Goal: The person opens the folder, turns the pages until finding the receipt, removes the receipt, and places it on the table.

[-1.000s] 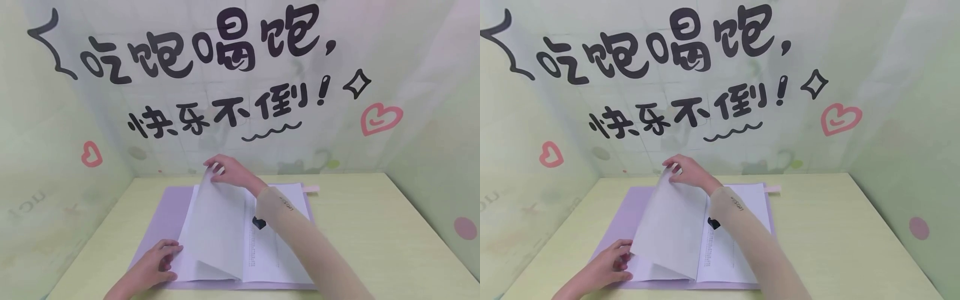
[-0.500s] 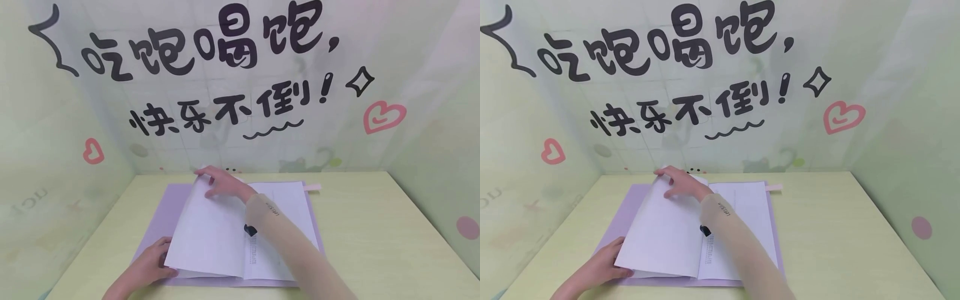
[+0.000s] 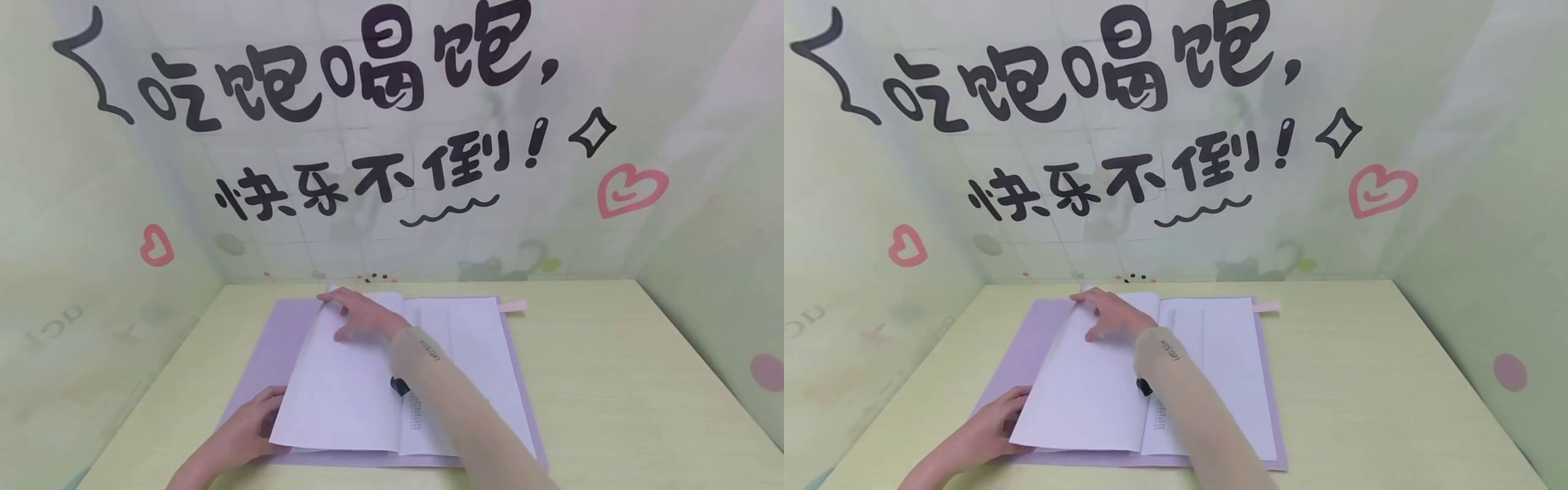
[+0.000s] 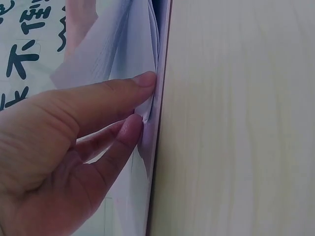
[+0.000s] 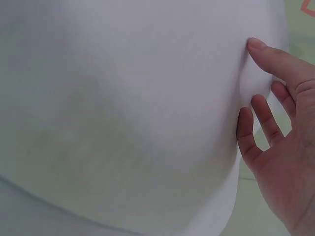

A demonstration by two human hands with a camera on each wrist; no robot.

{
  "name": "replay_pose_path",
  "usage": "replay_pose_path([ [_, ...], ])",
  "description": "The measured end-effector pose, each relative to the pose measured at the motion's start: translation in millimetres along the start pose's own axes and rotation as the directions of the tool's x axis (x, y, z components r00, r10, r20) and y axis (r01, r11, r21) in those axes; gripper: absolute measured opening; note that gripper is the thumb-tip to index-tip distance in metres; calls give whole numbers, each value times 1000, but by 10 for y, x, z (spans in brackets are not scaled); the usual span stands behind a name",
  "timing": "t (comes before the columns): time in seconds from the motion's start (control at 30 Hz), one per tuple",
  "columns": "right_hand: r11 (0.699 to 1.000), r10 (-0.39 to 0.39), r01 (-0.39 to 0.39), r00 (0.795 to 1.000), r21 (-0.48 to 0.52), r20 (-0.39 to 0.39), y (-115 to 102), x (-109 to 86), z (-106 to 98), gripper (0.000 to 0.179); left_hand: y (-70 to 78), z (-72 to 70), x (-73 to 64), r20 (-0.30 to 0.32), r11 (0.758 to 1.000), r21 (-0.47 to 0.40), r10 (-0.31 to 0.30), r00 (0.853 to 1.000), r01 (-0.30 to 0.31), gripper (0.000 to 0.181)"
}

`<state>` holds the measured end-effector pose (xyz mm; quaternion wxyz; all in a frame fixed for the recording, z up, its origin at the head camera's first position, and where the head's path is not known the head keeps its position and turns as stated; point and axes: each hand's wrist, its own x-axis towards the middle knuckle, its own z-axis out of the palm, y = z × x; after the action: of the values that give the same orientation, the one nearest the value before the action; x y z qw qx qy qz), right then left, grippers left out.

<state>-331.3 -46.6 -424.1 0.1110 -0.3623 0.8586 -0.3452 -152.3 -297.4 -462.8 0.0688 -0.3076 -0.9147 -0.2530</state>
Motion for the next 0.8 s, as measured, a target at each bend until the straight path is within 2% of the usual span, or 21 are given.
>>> replay_pose_path([
  [0.1, 1000, 28, -28, 1000, 12, 5, 13, -12, 36, 83, -3, -2, 1, 9, 1000, -20, 3, 1000, -3, 67],
  [0.27, 999, 45, -45, 999, 7, 12, 14, -37, 82, 84, 17, -21, 6, 59, 994, -109, -18, 998, 24, 66],
  [0.4, 998, 51, -50, 999, -30, 21, 33, -53, 127, 83, 51, -42, 12, 121, 976, -191, -81, 989, 103, 80],
  [0.47, 998, 55, -54, 998, -45, 27, 44, -57, 151, 82, 71, -53, 11, 153, 958, -238, -125, 980, 160, 91],
  [0.53, 997, 50, -49, 998, -59, 29, 63, -48, 173, 82, 88, -65, 4, 175, 937, -293, -145, 974, 192, 98],
  [0.63, 996, 48, -45, 998, -74, 31, 79, -27, 194, 82, 102, -83, -11, 173, 941, -291, -126, 977, 173, 93],
  [0.73, 995, 44, -41, 998, -95, 33, 95, -8, 204, 82, 108, -93, -21, 161, 958, -252, -97, 982, 136, 80],
  [0.8, 994, 46, -42, 998, -105, 37, 97, -5, 209, 82, 115, -98, -15, 167, 962, -231, -106, 980, 144, 74],
])
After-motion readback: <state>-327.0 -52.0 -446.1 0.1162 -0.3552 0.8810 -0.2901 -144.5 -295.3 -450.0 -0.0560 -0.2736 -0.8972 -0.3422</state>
